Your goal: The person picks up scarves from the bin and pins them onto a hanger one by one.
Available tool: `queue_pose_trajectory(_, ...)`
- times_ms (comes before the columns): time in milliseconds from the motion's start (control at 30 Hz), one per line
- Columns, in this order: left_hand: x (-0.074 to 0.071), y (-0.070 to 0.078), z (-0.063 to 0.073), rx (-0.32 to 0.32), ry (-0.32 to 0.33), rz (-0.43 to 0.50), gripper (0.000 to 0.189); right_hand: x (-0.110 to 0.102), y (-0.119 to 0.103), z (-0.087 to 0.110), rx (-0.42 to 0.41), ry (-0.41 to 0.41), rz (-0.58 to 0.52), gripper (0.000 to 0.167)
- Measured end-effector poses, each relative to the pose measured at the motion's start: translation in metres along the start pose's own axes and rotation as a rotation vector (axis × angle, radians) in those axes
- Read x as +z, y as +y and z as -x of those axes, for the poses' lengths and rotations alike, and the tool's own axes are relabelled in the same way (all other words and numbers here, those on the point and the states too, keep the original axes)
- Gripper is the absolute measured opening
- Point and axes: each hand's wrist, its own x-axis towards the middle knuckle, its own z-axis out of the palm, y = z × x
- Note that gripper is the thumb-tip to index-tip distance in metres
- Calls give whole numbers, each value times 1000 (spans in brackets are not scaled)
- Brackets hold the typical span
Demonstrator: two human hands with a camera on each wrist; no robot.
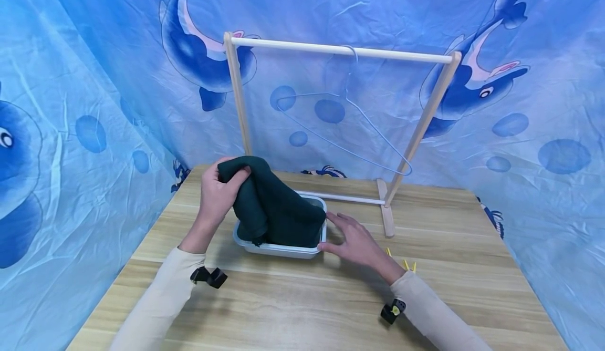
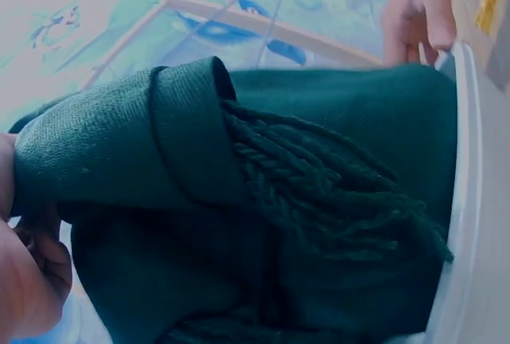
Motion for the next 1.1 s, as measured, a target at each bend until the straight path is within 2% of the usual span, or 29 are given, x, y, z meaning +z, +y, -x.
queue_pose_trajectory(133, 3, 9, -2, -6, 49, 66, 19, -1, -1, 0, 5, 0, -4, 92)
queue_pose_trajectory(300, 5, 19, -9, -1, 78, 166, 13, -1, 0, -1, -3, -4, -16, 92)
queue_pose_trajectory(600, 8, 35, -16, -64, 65, 244, 11, -10, 6, 3, -81, 47, -2, 85)
queue_pose_trajectory(867, 9, 47, -18, -48, 52, 244, 11, -45, 0, 6, -186, 126, 34, 80)
queue_pose_trajectory(1100, 9, 57, -19, -56, 48, 268, 13, -91, -20, 7, -191, 187, 49, 75)
